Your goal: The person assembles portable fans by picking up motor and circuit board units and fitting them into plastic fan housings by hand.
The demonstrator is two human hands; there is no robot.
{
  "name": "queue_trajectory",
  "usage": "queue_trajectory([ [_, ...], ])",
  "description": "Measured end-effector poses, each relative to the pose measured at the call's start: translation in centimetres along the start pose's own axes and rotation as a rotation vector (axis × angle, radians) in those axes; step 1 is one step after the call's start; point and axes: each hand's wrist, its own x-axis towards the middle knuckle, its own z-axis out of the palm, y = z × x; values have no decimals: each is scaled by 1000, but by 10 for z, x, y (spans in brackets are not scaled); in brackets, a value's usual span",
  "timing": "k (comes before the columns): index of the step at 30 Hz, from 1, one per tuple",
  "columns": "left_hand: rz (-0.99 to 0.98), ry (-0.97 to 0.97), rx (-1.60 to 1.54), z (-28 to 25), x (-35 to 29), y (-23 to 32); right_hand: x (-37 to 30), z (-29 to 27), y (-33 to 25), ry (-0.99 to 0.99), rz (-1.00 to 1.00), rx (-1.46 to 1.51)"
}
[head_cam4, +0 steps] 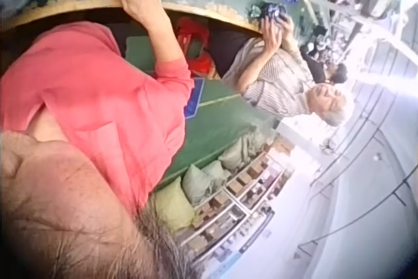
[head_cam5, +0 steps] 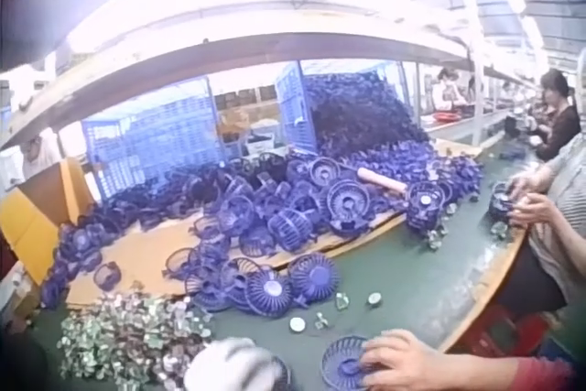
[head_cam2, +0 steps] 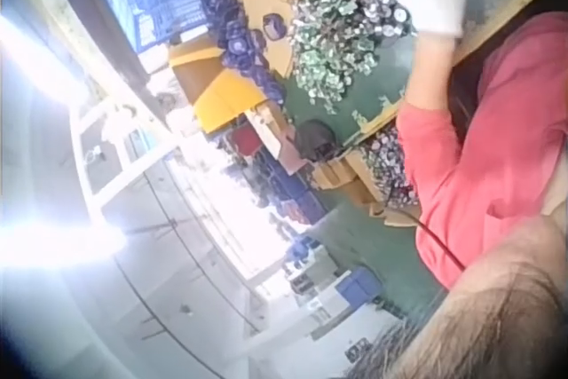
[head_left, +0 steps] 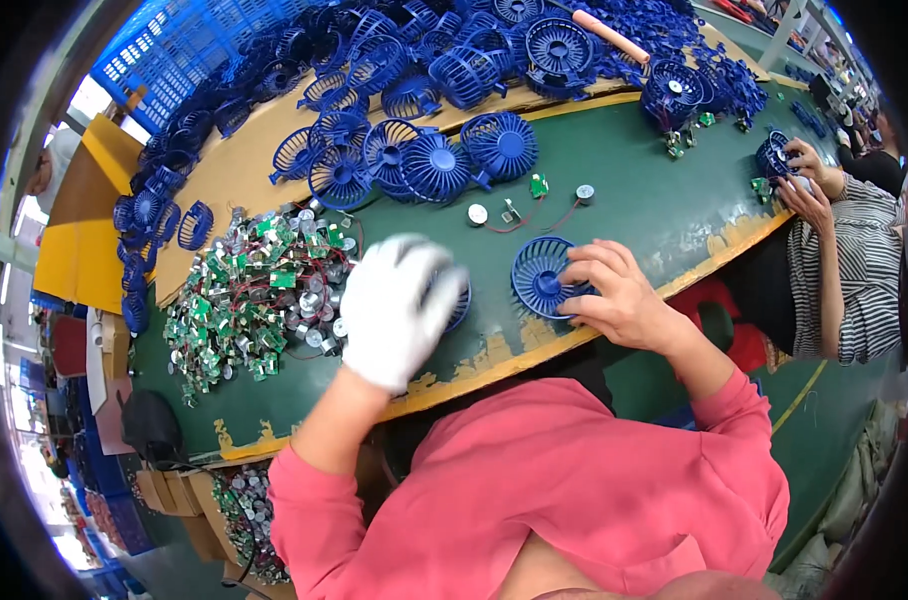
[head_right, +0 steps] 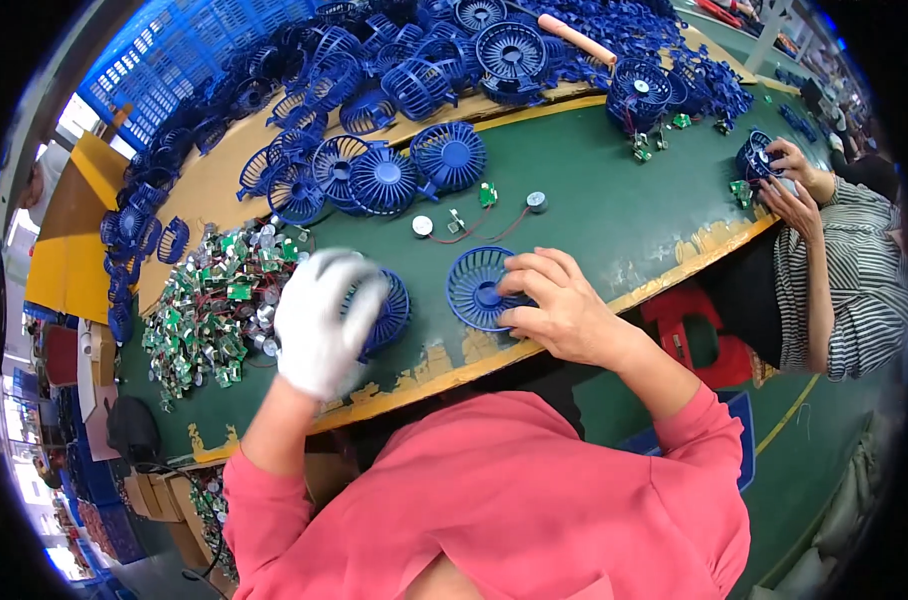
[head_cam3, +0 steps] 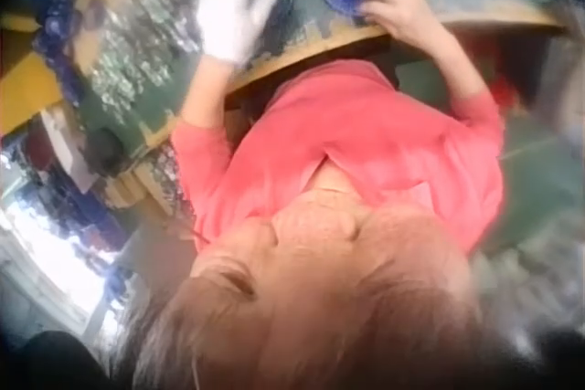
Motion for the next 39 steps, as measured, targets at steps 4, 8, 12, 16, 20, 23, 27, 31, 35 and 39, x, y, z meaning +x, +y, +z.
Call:
queue_trajectory([
  [4, -236, -171, 19, 49, 38, -26, -9, 10, 8, 58, 97, -118],
  [8, -333, -475, 183, 83, 61, -33, -17, 15, 14, 156, 208, -54],
  [12, -357, -474, 100, 88, 63, -36, -23, 19, 8, 95, 257, 202],
  [16, -211, 164, -395, 58, 75, -34, -12, 25, -1, 110, 169, 87],
  [20, -204, 490, -939, 8, 80, -22, 2, 35, -11, 76, 114, 195],
  [23, -136, 622, -905, -28, 59, -11, 12, 34, -10, 134, 127, 339],
  [27, -238, 659, -1003, -56, 27, -3, 17, 33, 2, -16, 82, 538],
  [31, -501, 341, -1020, -81, -30, 1, 38, 26, -13, -184, 55, 642],
  [35, -709, -71, -682, -83, -61, 16, 75, 47, -31, -35, -238, 484],
  [39, -787, -108, -798, -73, -82, 11, 89, 65, -22, -91, -261, 324],
])
